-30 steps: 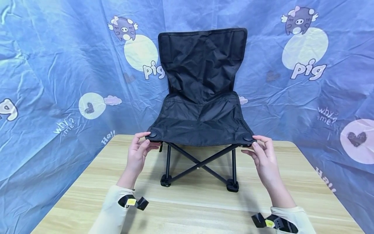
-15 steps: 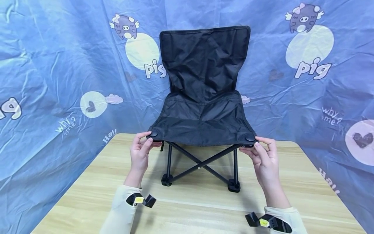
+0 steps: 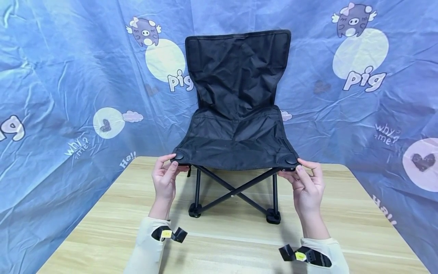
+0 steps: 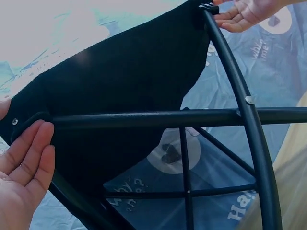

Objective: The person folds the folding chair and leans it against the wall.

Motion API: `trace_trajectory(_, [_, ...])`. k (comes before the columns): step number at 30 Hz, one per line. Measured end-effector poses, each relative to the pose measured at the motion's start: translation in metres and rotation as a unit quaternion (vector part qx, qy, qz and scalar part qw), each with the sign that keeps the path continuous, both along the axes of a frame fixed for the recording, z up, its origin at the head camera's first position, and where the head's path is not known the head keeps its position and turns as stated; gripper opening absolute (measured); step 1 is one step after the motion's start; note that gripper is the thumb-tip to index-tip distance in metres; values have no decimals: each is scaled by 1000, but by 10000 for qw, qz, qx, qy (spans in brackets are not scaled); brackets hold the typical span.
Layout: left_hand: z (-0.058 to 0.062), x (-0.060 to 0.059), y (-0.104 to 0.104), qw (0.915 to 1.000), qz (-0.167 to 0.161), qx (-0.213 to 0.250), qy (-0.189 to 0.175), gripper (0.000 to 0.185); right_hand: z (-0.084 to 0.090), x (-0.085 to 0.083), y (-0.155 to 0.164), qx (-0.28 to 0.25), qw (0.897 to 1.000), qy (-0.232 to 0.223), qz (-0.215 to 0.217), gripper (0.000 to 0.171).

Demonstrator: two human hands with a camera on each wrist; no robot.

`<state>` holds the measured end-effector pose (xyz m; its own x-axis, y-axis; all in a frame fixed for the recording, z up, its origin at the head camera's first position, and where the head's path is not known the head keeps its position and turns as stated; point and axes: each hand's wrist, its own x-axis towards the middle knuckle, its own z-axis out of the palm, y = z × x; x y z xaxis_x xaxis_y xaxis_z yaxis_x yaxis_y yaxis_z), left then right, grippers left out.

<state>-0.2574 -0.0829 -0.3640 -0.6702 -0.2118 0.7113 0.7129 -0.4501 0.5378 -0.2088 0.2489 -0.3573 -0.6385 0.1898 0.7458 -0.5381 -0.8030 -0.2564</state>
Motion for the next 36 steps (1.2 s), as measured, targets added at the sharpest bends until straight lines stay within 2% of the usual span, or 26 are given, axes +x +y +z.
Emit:
trace_trajectory(8, [2,-4,-2,9994,-329,-56,72,22,2,-2,-3,-90,9996,-135,-214,22])
trace_trajectory(14, [8,-5,1,9991,-423,4,-61,29,6,-3,1,-14,9997,-231,-51,22])
trace_trajectory(21, [13,-6,2,9991,-404,-29,-122,28,11,-3,7,333,9988,-324,133,25])
trace_trajectory(32, [19,-8,-9,9943,-924,-494,-194,26,15,-4,13,590,9970,-300,409,28])
trace_trajectory(36, [22,-8,-12,9926,-981,-669,-263,25,17,-6,12,597,9968,-275,465,28])
